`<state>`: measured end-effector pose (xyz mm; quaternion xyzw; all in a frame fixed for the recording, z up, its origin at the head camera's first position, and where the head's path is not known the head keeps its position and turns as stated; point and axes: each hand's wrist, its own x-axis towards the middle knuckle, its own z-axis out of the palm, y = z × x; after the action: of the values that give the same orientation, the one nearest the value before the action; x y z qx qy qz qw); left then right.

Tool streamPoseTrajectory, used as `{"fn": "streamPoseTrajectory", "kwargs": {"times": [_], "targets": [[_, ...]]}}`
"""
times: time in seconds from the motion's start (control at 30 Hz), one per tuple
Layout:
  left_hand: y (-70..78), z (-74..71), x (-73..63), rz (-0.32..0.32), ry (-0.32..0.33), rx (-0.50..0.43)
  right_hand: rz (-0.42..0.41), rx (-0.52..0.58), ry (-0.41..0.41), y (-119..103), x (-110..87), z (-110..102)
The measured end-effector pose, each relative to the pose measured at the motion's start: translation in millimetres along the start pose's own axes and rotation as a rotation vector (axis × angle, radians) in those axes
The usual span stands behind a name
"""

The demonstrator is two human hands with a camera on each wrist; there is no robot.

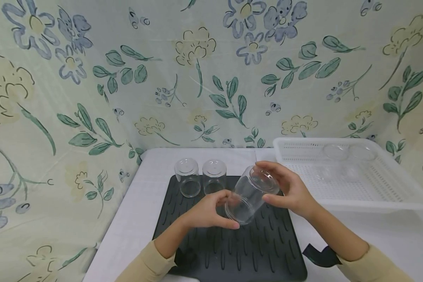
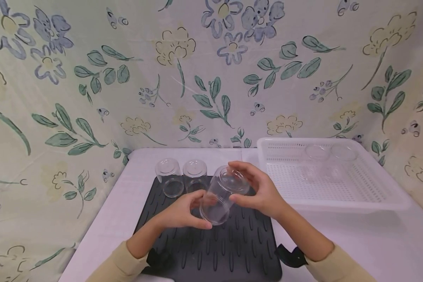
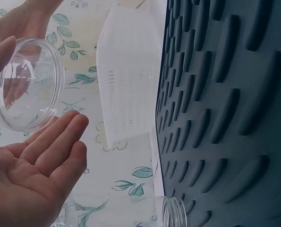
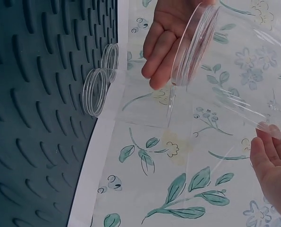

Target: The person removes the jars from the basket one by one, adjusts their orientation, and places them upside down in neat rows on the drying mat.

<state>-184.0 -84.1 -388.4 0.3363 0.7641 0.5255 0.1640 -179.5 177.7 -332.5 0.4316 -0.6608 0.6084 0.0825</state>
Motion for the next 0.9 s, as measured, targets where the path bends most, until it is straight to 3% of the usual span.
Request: {"fn": "streamPoseTrajectory", "kwargs": {"times": [0.3, 0.6, 0.73, 0.9], "targets": [[-6.7, 6.9, 3.8, -0.005, -0.040, -0.031, 0.064, -0.019, -0.025, 4, 0.2, 5], [-10.2, 10.7, 4.8, -0.018, -0.029, -0.040, 0.086, -0.035, -0.053, 6, 1.4, 8], [-15.1, 8.8, 0.6, -0.003, 0.008, 0.015, 0.066, -0.055, -0.051, 8, 3.0, 8], [-21.2, 3.2, -15.4, -0.104, 0.043, 0.147, 0.072, -0.108, -0.018, 10, 6.0, 8]]}}
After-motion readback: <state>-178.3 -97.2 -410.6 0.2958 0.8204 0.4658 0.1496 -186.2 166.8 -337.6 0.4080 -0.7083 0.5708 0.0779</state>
